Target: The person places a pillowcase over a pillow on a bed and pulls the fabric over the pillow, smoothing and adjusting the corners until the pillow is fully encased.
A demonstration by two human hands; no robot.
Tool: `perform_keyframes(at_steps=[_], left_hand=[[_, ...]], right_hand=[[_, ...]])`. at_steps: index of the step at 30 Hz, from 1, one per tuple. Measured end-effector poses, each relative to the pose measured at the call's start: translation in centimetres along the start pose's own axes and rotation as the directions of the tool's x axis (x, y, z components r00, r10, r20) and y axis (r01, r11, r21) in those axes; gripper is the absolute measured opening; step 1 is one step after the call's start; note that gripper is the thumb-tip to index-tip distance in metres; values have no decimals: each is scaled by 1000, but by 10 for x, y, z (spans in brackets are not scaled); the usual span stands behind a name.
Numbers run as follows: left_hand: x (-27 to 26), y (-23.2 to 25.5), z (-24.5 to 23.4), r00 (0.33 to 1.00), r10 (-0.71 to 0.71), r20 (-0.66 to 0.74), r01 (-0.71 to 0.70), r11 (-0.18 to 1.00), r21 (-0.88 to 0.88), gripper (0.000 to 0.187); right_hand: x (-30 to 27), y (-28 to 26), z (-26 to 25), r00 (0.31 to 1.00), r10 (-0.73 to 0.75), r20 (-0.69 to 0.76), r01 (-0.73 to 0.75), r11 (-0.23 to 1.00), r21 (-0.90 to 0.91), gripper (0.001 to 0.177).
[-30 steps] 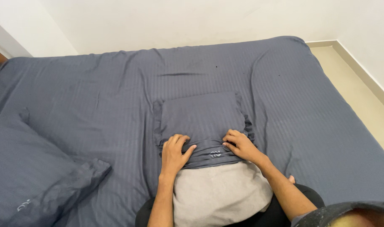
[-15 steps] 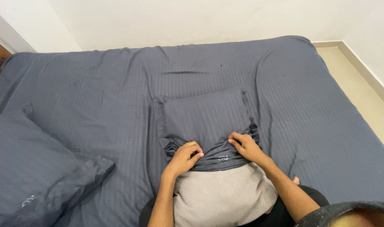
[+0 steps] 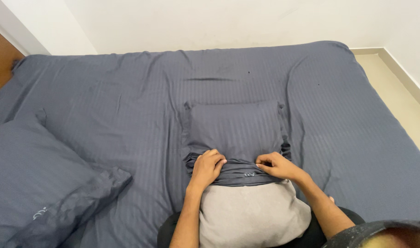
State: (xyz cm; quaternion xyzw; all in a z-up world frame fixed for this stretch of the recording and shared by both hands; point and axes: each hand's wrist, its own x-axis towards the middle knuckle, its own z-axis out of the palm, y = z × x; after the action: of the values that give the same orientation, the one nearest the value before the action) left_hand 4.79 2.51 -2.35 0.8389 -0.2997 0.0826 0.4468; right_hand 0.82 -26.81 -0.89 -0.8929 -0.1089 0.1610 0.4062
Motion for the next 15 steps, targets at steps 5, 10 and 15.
perform_keyframes(at_steps=[5, 10, 15], left_hand=[[-4, -5, 6, 990, 67, 121, -67, 998, -7, 14], [-4, -8, 8, 959, 118, 259, -84, 987, -136, 12], [-7, -10, 4, 932, 66, 357, -16, 990, -142, 12]], right_hand=[[22, -8, -5, 889, -164, -427, 164, 986, -36, 23], [145, -5, -34, 805, -352, -477, 269, 934, -235, 34], [269, -4, -33, 974, 141, -180, -204, 889, -409, 61]])
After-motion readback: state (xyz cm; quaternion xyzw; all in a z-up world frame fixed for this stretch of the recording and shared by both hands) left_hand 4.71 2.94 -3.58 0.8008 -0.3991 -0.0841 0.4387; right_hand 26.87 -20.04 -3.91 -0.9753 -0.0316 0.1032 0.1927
